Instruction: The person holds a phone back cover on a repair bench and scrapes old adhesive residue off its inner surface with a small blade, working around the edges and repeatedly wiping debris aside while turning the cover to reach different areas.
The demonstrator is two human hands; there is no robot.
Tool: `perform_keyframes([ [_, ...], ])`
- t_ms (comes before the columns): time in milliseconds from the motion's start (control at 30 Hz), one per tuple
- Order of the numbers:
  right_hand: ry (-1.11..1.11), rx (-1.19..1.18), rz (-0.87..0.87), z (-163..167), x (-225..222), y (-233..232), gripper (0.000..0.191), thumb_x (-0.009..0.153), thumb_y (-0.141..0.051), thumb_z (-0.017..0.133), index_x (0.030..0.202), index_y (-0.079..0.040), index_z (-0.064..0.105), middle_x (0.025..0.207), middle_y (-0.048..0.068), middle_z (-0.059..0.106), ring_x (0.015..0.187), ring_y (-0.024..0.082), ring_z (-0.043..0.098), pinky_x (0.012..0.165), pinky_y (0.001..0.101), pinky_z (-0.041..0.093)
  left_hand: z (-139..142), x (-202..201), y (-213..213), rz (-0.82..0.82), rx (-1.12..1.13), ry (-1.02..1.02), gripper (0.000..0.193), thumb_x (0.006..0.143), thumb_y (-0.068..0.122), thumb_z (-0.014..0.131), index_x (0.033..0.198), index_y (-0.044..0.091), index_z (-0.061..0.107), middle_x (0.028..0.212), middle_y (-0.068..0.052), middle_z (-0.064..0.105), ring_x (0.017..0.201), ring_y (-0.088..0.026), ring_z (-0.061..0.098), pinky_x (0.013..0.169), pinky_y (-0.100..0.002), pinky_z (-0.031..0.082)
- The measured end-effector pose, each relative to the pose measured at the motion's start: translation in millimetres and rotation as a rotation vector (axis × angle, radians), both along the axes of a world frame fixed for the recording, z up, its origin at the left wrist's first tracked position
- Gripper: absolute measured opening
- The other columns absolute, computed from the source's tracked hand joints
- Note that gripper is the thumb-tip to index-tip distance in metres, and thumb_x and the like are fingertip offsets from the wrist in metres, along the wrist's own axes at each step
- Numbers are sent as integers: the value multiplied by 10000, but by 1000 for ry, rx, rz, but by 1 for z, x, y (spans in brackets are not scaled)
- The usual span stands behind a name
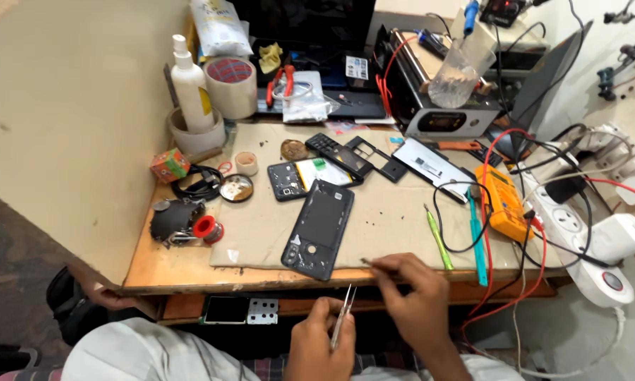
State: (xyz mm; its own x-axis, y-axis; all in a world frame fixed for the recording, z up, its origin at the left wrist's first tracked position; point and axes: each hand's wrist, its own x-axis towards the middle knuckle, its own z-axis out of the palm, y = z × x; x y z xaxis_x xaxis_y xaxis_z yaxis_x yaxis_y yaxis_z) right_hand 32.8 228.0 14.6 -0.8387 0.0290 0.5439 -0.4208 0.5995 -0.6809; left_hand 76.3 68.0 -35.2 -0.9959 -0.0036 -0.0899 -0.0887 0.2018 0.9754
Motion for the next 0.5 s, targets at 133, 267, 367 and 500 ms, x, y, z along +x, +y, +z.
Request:
perform_keyframes([
  [133, -74, 24, -189, 26, -45, 10, 242, 817, -107, 825, 1046, -45, 781, 913, 80, 784, 712, 170, 734, 659, 320, 581, 30, -7, -6, 21, 133, -320, 212, 962, 208, 658, 1024, 6, 667, 685, -135, 755, 534, -205, 699, 491, -349, 508],
  [267, 72, 115, -217, 34, -57, 24, 384, 781, -138, 838, 1119, 11, 732, 1043, 146, 740, 869, 204, 690, 763, 314, 549, 38, -8, -7, 53, 173, -46, 135, 851, 98, 720, 947, 8, 750, 795, -77, 782, 652, -78, 788, 532, -223, 640],
  [367, -159, -101, -269, 7, -19, 23, 200, 906, -155, 781, 1039, -5, 773, 980, 83, 812, 918, 142, 746, 864, 295, 574, 31, -11, -9, 81, 205, 99, 78, 792, 33, 779, 838, -30, 785, 841, -112, 738, 692, -82, 776, 577, -198, 613],
  [500, -378, -591, 482, -48, 33, 6, 319, 980, -77, 648, 1267, 59, 622, 1145, 166, 743, 1067, 236, 714, 946, 373, 550, 30, -14, -3, 132, 354, 129, 165, 806, 75, 820, 937, -24, 836, 834, -102, 787, 672, -69, 743, 569, -211, 608],
])
